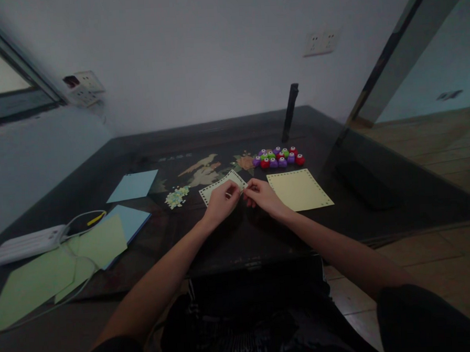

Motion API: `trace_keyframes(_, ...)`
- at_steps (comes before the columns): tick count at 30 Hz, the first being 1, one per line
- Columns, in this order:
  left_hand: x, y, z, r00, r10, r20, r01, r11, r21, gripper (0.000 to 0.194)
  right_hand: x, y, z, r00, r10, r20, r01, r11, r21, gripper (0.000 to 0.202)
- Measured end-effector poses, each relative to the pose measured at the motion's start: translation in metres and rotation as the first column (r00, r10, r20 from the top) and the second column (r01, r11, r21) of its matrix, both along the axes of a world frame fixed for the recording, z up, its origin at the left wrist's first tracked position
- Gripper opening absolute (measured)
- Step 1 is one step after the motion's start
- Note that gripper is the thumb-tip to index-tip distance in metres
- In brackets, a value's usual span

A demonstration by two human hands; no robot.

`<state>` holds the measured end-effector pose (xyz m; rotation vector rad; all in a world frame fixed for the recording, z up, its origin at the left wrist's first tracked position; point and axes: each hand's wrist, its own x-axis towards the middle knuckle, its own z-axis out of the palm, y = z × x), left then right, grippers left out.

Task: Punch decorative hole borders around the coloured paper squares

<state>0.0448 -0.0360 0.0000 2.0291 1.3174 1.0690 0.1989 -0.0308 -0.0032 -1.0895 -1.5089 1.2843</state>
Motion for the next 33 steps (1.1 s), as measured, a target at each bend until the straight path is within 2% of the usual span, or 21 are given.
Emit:
trace_keyframes(6, -0.005, 0.002, 0.010, 0.971, 0.006, 0.240, 0.005, 0.999, -0.047, 0.010, 0.003, 0.004, -0.001, 0.998, 0.014, -0.067, -0.012, 0.999, 0.042, 0.016)
trace_keyframes(9, -0.011, 0.005, 0.017, 0.930, -0.005, 0.367, 0.022, 0.999, -0.042, 0.011, 0.010, 0.006, 0.011, 0.987, -0.014, -0.157, 0.031, 0.994, 0.106, 0.019)
trace_keyframes(12, -0.017, 0.008, 0.019, 0.902, 0.016, 0.431, -0.011, 1.000, -0.014, 0.013, 0.023, 0.009, 0.030, 0.971, -0.063, -0.231, 0.111, 0.973, 0.200, 0.021)
trace_keyframes(16, -0.013, 0.012, 0.010, 0.928, 0.022, 0.371, 0.000, 0.998, -0.057, 0.014, 0.051, 0.008, 0.055, 0.932, -0.156, -0.329, 0.247, 0.934, 0.258, 0.020)
trace_keyframes(19, 0.000, 0.015, 0.001, 0.985, -0.078, 0.156, 0.095, 0.990, -0.106, 0.012, 0.073, 0.001, 0.063, 0.890, -0.230, -0.394, 0.346, 0.903, 0.255, 0.018)
trace_keyframes(21, 0.010, 0.020, -0.002, 0.988, -0.156, -0.002, 0.155, 0.982, -0.111, 0.011, 0.088, -0.007, 0.060, 0.856, -0.291, -0.427, 0.414, 0.881, 0.228, 0.018)
trace_keyframes(24, 0.020, 0.030, -0.004, 0.971, -0.193, -0.139, 0.178, 0.978, -0.111, 0.011, 0.108, -0.025, 0.047, 0.804, -0.394, -0.446, 0.502, 0.851, 0.154, 0.021)
trace_keyframes(29, 0.024, 0.046, -0.012, 0.951, -0.196, -0.241, 0.160, 0.974, -0.161, 0.010, 0.134, -0.058, 0.013, 0.722, -0.541, -0.431, 0.604, 0.797, 0.014, 0.023)
trace_keyframes(33, 0.025, 0.047, -0.018, 0.949, -0.184, -0.255, 0.154, 0.979, -0.133, 0.009, 0.148, -0.077, -0.007, 0.686, -0.621, -0.380, 0.647, 0.759, -0.072, 0.024)
